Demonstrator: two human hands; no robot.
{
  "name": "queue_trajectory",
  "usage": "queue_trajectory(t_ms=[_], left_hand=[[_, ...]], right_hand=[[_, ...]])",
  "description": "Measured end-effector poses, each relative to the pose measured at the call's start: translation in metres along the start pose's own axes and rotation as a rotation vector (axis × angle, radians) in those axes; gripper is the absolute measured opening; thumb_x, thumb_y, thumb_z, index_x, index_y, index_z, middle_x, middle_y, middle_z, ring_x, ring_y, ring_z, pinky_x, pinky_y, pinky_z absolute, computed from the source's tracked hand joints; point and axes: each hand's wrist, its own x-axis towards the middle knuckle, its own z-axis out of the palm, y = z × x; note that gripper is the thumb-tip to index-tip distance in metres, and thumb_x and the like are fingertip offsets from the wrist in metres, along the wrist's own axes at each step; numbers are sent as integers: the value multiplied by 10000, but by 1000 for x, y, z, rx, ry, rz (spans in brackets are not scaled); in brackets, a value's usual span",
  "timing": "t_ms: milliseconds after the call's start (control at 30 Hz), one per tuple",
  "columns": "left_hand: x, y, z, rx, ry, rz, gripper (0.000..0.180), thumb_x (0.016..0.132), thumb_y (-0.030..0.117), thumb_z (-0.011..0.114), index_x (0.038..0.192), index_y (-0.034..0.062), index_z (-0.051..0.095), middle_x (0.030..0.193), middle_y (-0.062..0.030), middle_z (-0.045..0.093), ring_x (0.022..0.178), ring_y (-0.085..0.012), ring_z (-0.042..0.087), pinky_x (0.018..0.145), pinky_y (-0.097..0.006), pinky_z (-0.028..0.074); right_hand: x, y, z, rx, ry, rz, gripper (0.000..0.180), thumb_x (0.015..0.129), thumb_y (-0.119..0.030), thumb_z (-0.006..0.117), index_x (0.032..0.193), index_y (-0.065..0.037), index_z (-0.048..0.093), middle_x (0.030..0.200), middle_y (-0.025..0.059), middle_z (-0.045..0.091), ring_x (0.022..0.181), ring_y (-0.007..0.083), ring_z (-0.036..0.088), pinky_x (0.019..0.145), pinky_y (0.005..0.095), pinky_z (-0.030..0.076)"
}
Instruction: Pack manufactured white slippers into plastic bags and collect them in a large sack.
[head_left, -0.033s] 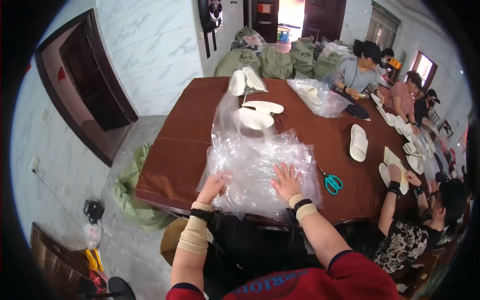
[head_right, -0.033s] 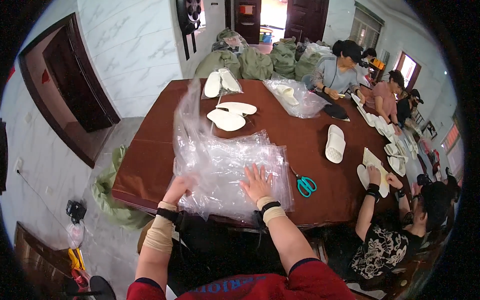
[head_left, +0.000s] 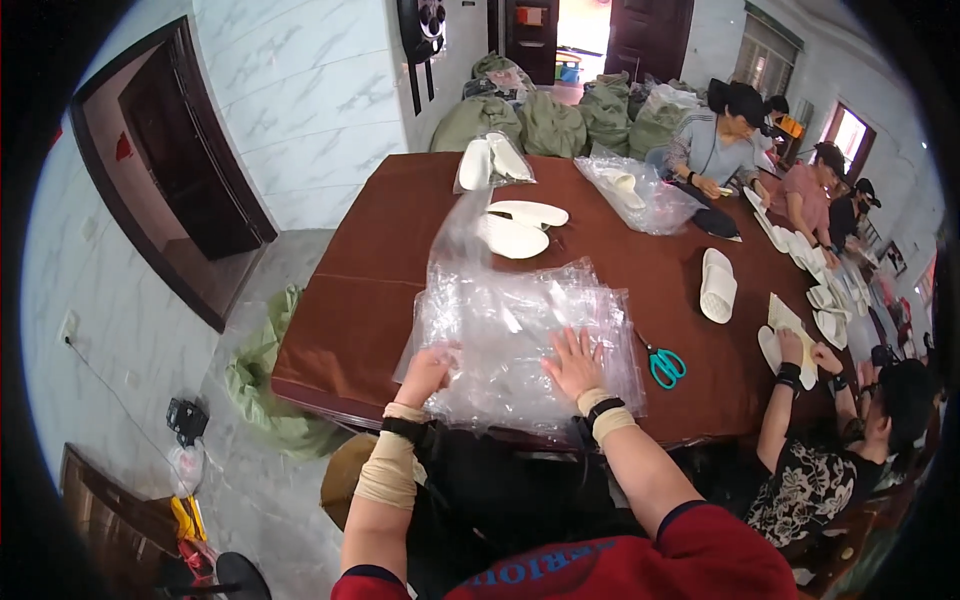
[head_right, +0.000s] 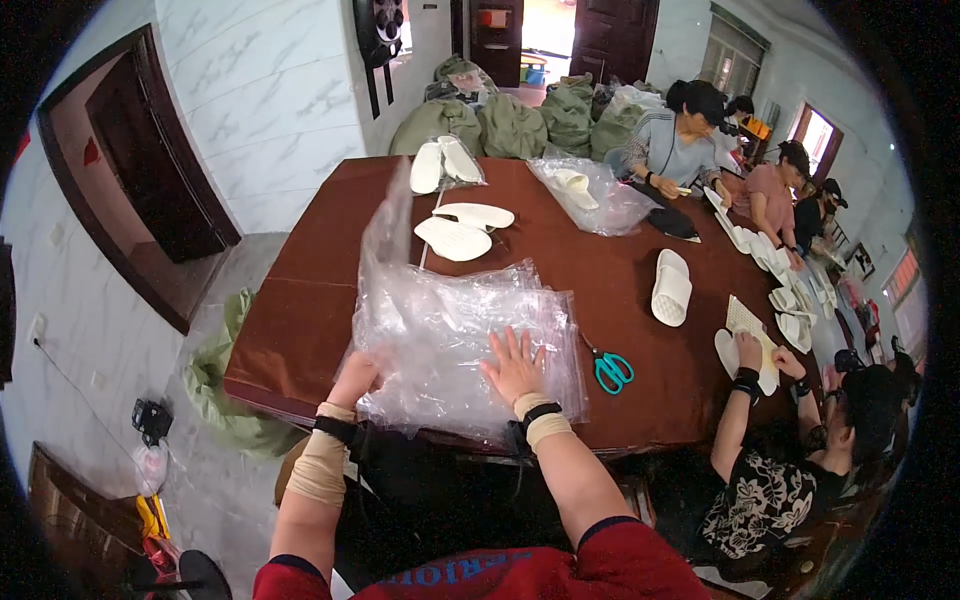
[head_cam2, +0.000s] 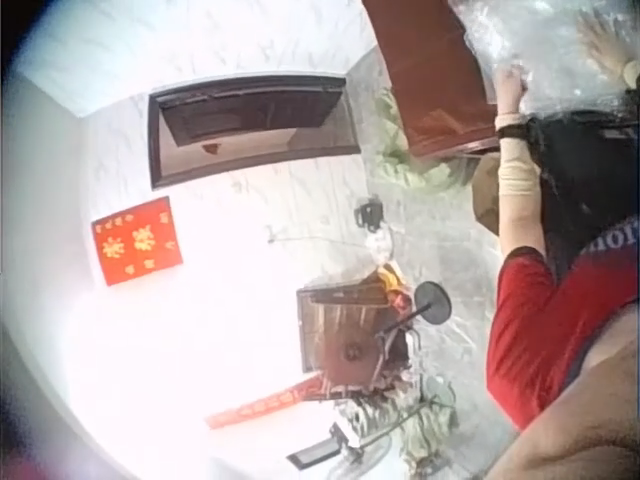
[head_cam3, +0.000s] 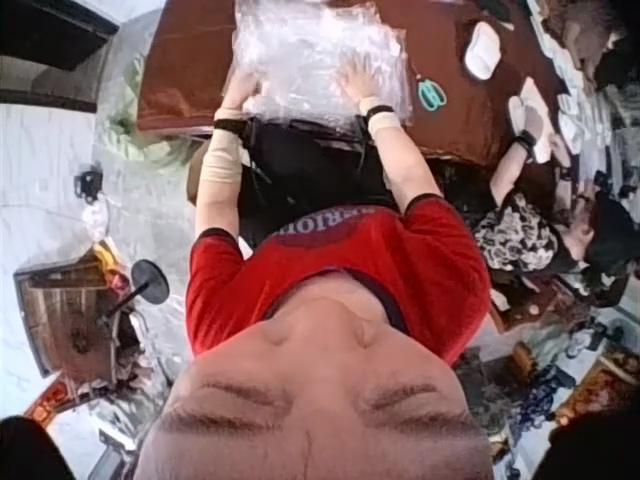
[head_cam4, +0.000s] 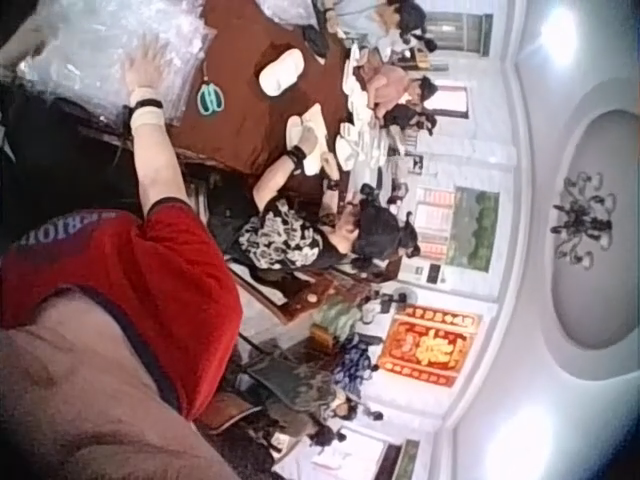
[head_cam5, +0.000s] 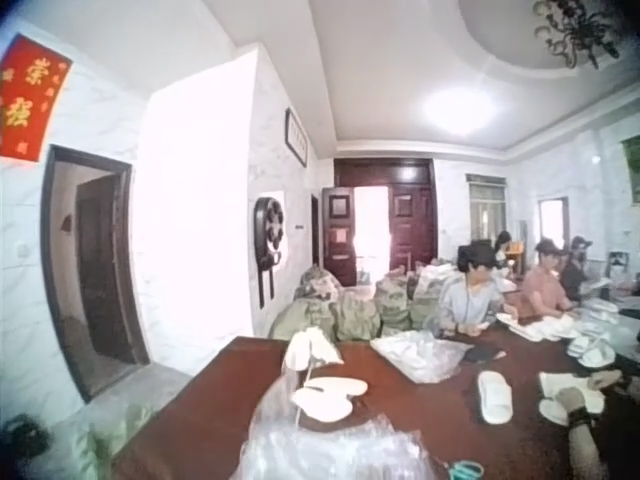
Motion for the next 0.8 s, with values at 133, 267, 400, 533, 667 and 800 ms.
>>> queue_trajectory(t_ms=[133, 267, 400, 533, 667, 800], left_hand=[[6, -38, -27, 723, 355, 314, 145, 866, 95, 541, 954, 44, 644, 648, -174, 618, 568, -295, 627, 525, -429, 493], [10, -21, -12, 1121, 366, 388, 240, 843, 96, 553, 1056, 98, 664, 739, -198, 633, 687, -420, 621, 608, -514, 507], [8, -17, -18, 1189, 258, 560, 254, 849, 79, 526, 1054, 127, 668, 785, -155, 627, 666, -385, 636, 595, -481, 522], [18, -22, -11, 1226, 258, 533, 277, 843, 71, 523, 1066, 146, 668, 813, -134, 620, 656, -347, 647, 577, -449, 532], [16, -21, -13, 1234, 285, 453, 279, 849, 88, 544, 1096, 145, 660, 796, -135, 617, 670, -341, 649, 581, -447, 534], [11, -15, -14, 1252, 291, 484, 400, 833, 49, 508, 1185, 188, 639, 830, -135, 634, 629, -338, 645, 550, -438, 523]], right_hand=[[3, -14, 5, 43, 43, -50, 639, 941, -532, 449, 1482, -214, 326, 1575, 96, 208, 1452, 371, 136, 1137, 616, 91], [15, 25, 28, 134, 32, -44, 597, 928, -472, 507, 1453, -213, 385, 1541, 112, 292, 1437, 376, 186, 1137, 609, 96], [8, 23, 25, 243, 151, -134, 575, 893, -398, 588, 1418, -218, 441, 1483, 129, 402, 1379, 393, 310, 1146, 523, 192], [18, 64, 31, 278, 195, -254, 569, 881, -391, 618, 1387, -165, 487, 1463, 133, 437, 1334, 352, 395, 1097, 451, 309], [17, 83, -55, 1279, 96, 331, 321, 923, -202, 548, 1215, -84, 612, 1277, 117, 576, 1115, 233, 559, 924, 348, 459], [-19, -1, -143, 733, 624, -198, 282, 884, -34, 552, 1154, -38, 636, 1213, 116, 605, 1171, 263, 548, 999, 331, 421]])
